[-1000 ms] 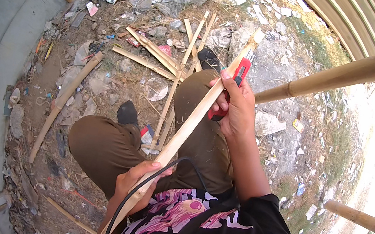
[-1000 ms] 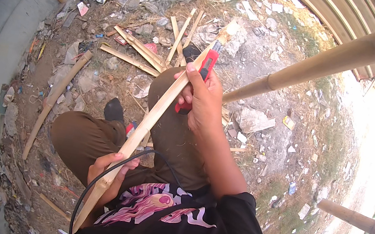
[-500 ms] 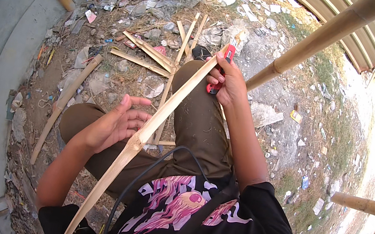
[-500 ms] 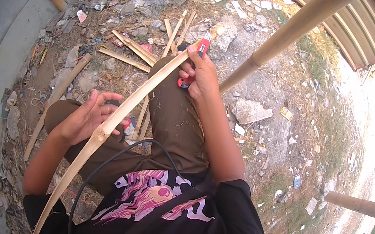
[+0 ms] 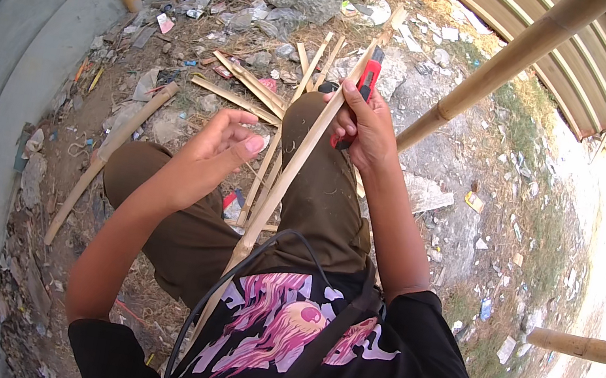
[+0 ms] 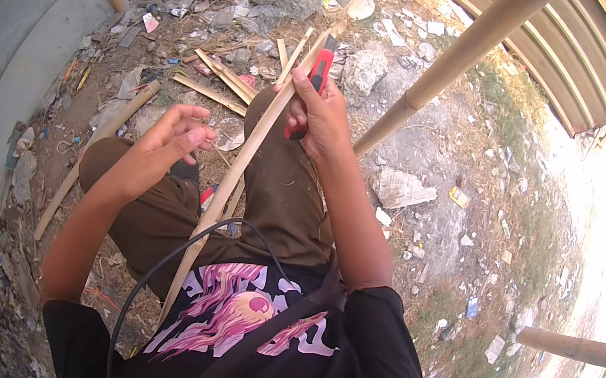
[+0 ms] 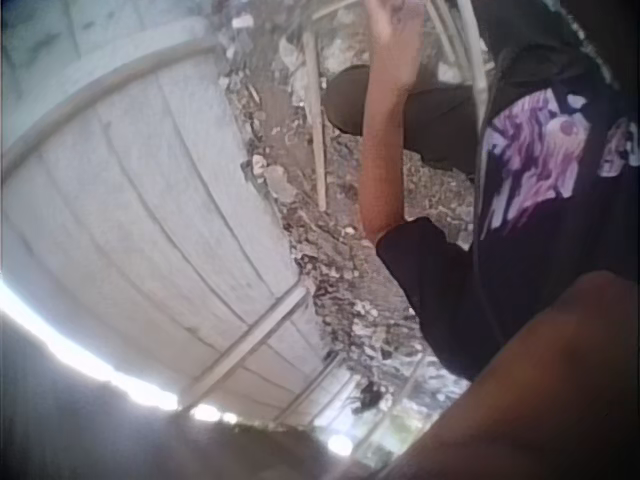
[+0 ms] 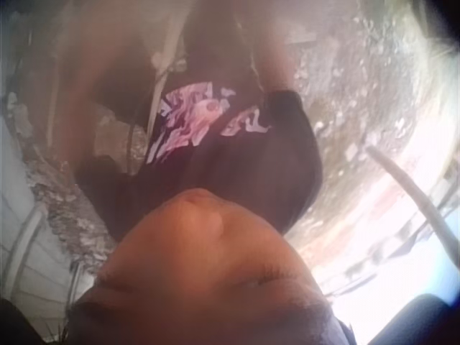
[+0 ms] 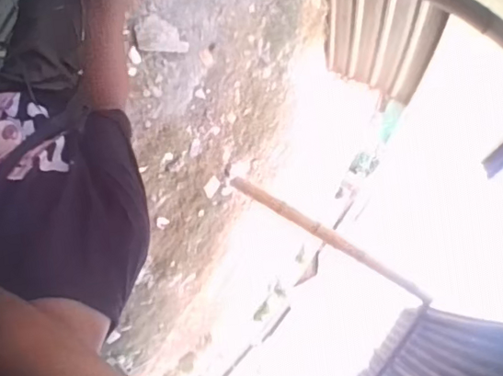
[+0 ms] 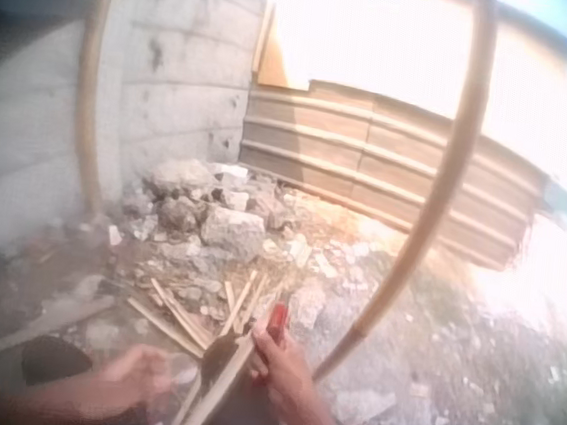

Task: The person sits on the ground and uses a red utility knife to shave and smooth a long piece of bamboo. They hold the bamboo with their left hand and carefully scrape the surface with the knife in their right hand, removing thin strips of wood.

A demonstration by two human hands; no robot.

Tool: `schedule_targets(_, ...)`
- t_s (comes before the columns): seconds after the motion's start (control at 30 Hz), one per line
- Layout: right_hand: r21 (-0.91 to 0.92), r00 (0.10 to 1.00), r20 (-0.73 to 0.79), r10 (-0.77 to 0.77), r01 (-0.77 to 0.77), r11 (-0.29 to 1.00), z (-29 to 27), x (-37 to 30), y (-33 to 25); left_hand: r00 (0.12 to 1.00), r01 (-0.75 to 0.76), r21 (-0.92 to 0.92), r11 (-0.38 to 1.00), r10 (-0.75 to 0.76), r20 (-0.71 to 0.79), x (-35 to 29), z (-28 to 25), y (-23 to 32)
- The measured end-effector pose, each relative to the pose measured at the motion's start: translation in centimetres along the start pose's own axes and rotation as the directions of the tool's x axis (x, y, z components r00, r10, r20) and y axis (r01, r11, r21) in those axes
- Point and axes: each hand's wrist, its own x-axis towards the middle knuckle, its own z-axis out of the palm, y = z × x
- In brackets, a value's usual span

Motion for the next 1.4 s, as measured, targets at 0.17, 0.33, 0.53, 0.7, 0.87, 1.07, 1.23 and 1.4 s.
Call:
schedule_targets(0.17, -0.113, 0.99, 0.07, 0.126, -0.117, 0.987, 2.6, -6.0, 1.3, 0.984, 0.133, -0.29, 0.948, -0.092, 0.15, 3.4, 5.8, -1.1)
schedule_targets(0.33, -0.435, 0.985, -0.05, 0.168, -0.173, 0.884, 1.4, -8.9, 1.2, 0.964, 0.197, -0.263, 0.944, -0.138, 0.228, 1.9, 7.9, -2.9)
schedule_targets(0.53, -0.498, 0.98, -0.195, -0.036, -0.068, 0.865, 0.9, -11.3, 1.3, 0.996, 0.091, -0.089, 0.992, -0.091, 0.004, -0.4, 8.1, -4.9)
schedule_targets(0.7, -0.642, 0.984, -0.091, -0.153, 0.059, 0.765, 0.4, -11.8, 2.4, 0.989, 0.027, -0.258, 0.966, -0.064, -0.135, -3.4, 8.8, -5.5)
schedule_targets(0.87, -0.572, 0.99, -0.114, -0.078, -0.002, 0.82, 2.3, -12.8, 2.0, 0.993, 0.061, -0.427, 0.902, -0.098, -0.067, -5.5, 8.2, -6.4)
schedule_targets(1.07, -0.644, 0.986, -0.126, -0.108, 0.001, 0.765, 3.4, -13.2, 2.0, 0.997, 0.074, -0.572, 0.817, -0.082, 0.012, -4.3, 7.8, -6.5)
schedule_targets(1.23, -0.934, 0.933, -0.054, -0.356, 0.079, 0.349, 1.9, -12.1, 1.2, 1.0, 0.028, -0.301, 0.953, -0.023, 0.022, -2.5, 9.3, -8.3)
schedule_targets(1.4, -0.99, 0.977, -0.117, -0.178, -0.1, 0.1, -1.6, -12.7, 0.9, 1.0, 0.02, -0.056, 0.998, -0.02, -0.007, -1.4, 11.4, -9.5)
